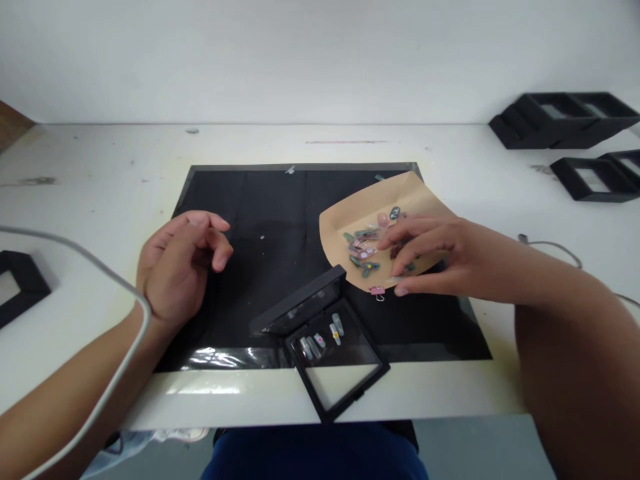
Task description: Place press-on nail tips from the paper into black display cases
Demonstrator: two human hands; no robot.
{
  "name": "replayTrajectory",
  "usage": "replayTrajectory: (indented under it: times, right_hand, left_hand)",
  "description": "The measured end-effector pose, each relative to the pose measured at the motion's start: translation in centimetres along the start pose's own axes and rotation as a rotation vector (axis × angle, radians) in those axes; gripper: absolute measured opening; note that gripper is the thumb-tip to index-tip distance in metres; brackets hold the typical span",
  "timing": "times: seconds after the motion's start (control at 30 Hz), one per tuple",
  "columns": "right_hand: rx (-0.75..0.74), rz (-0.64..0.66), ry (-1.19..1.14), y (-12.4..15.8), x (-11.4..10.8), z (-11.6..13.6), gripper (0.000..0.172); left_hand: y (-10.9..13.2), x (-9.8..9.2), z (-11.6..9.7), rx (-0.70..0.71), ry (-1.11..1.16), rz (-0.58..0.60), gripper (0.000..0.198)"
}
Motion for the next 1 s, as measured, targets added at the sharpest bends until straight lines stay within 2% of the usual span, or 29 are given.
replayTrajectory:
  times: [0.27, 0.53, 0.77, 1.0]
  right_hand:
    - [-0.044, -0.042, -0.052, -0.1, -0.3, 0.3, 0.003]
    - [-0.078, -0.049, -0.106, -0.2, -0.4, 0.3, 0.009]
    - [-0.092, -0.101, -0.185, 0.5, -0.7, 0.9, 0.006]
    - [-0.273, -0.093, -0.437, 0.5, 0.0, 2.4, 0.015]
  left_hand:
    - [0.1, 0.0, -0.1, 0.013, -0.003, 0.007, 0.018]
    - [0.0, 0.0, -0.3, 0.023, 0.009, 0.02, 0.019]
    - [0.1, -0.2, -0.3, 0.042, 0.019, 0.036, 0.02]
    - [-0.2, -0.3, -0.2, 0.049, 0.036, 0.048, 0.02]
Point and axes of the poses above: each hand's wrist, its own y-axis away from the middle knuckle, its own x-axis out of the palm, z = x × y, the point moved 2 cm from there along -y, towards the middle knuckle, and after that the axes turned 6 degrees about -y, right-handed, at the moved point
